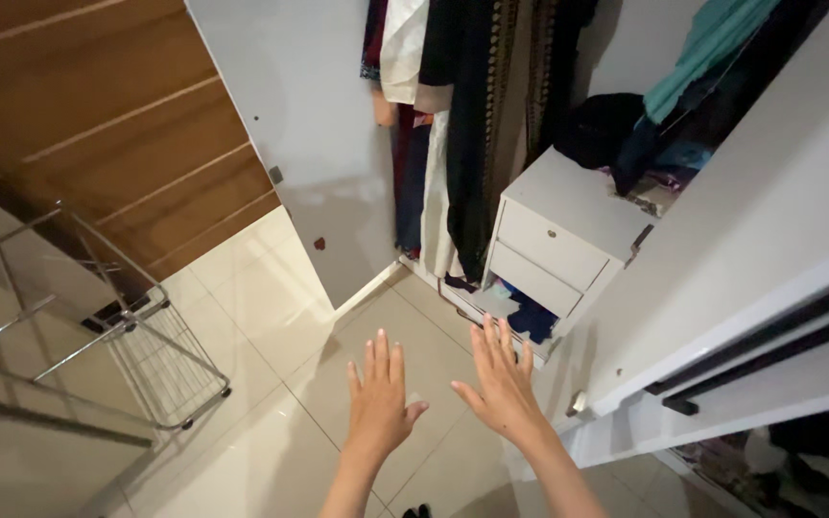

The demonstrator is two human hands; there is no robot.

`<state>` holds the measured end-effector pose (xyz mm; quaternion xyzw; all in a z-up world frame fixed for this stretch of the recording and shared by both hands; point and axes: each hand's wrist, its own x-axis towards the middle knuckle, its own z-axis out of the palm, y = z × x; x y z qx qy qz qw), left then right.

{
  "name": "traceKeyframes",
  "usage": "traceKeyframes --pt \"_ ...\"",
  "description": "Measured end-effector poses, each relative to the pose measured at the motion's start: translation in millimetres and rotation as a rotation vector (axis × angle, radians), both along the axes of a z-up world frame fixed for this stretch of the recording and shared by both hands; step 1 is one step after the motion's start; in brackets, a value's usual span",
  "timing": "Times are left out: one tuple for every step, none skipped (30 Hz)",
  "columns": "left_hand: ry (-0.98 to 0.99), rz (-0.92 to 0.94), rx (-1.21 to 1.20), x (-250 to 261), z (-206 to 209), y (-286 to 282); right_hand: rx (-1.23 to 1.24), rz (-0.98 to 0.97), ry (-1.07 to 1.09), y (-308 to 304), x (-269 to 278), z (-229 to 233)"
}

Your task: The person organizes clothes in a bedroom by picking up garments from a bed, placing them on hangers, and hanging them in a wardrobe. They also fold a purple cloth and place it on a shelf inside the wardrobe. The person handles a black embroidered top, a beige and black top, and a purple patterned cloth.

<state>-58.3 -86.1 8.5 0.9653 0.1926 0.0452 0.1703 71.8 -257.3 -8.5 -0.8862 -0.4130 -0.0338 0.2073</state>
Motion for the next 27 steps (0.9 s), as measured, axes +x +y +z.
traceKeyframes --pt "0.007 0.013 0.008 -3 2 -8 -0.015 0.01 0.003 -7 -2 1" --pt "0.014 0.027 0.016 -6 3 -16 -0.03 0.021 0.007 -13 -3 2" --pt "0.002 0.041 0.006 -7 5 -25 -0.049 0.03 0.012 -22 -5 4" --pt "-0.01 0.055 -0.003 -8 5 -34 -0.056 0.04 0.026 -31 -6 5" --pt "-0.018 0.067 -0.014 -12 5 -46 -0.065 0.047 0.044 -42 -9 6" --pt "-0.011 0.07 -0.019 -16 3 -58 -0.075 0.054 0.062 -52 -13 6" --pt "-0.008 0.075 -0.023 -19 2 -69 -0.077 0.066 0.065 -62 -14 6" --pt "-0.005 0.079 -0.026 -23 0 -81 -0.08 0.078 0.068 -72 -16 5" --pt "-0.015 0.085 -0.027 -26 -2 -92 -0.082 0.094 0.072 -82 -18 3" --pt "-0.024 0.091 -0.027 -31 -5 -104 -0.08 0.108 0.068 -92 -21 2" --pt "-0.037 0.101 -0.024 -35 -6 -113 -0.073 0.126 0.06 -99 -23 0" --pt "-0.031 0.115 -0.025 -41 -8 -123 -0.067 0.144 0.053 -106 -26 -1" --pt "-0.026 0.133 -0.025 -47 -10 -133 -0.064 0.166 0.05 -112 -27 -3" --pt "-0.022 0.152 -0.025 -52 -12 -142 -0.062 0.189 0.046 -118 -29 -5" --pt "-0.012 0.17 -0.022 -59 -14 -151 -0.06 0.21 0.046 -123 -32 -8" --pt "-0.003 0.188 -0.019 -66 -15 -159 -0.063 0.224 0.043 -128 -35 -10" --pt "0.009 0.202 -0.016 -72 -15 -167 -0.066 0.235 0.042 -132 -38 -12" --pt "0.024 0.222 -0.024 -76 -15 -174 -0.068 0.246 0.042 -136 -41 -14" --pt "0.039 0.236 -0.031 -81 -14 -181 -0.061 0.256 0.039 -140 -45 -15" --pt "0.055 0.249 -0.038 -86 -14 -187 -0.053 0.266 0.036 -144 -48 -16" --pt "0.051 0.249 -0.034 -89 -13 -192 -0.047 0.272 0.031 -148 -51 -16" --pt "0.048 0.25 -0.03 -92 -12 -197 -0.043 0.28 0.034 -153 -55 -16" --pt "0.042 0.247 -0.025 -94 -12 -201 -0.038 0.285 0.034 -159 -57 -15" --pt "0.032 0.248 -0.024 -95 -12 -206 -0.033 0.29 0.035 -165 -60 -14" --pt "0.022 0.245 -0.022 -97 -10 -208 -0.033 0.281 0.026 -169 -63 -12" --pt "0.011 0.242 -0.021 -99 -8 -211 -0.032 0.272 0.018 -174 -66 -10" --pt "0.014 0.236 -0.019 -100 -7 -214 -0.028 0.258 0.01 -178 -68 -10"
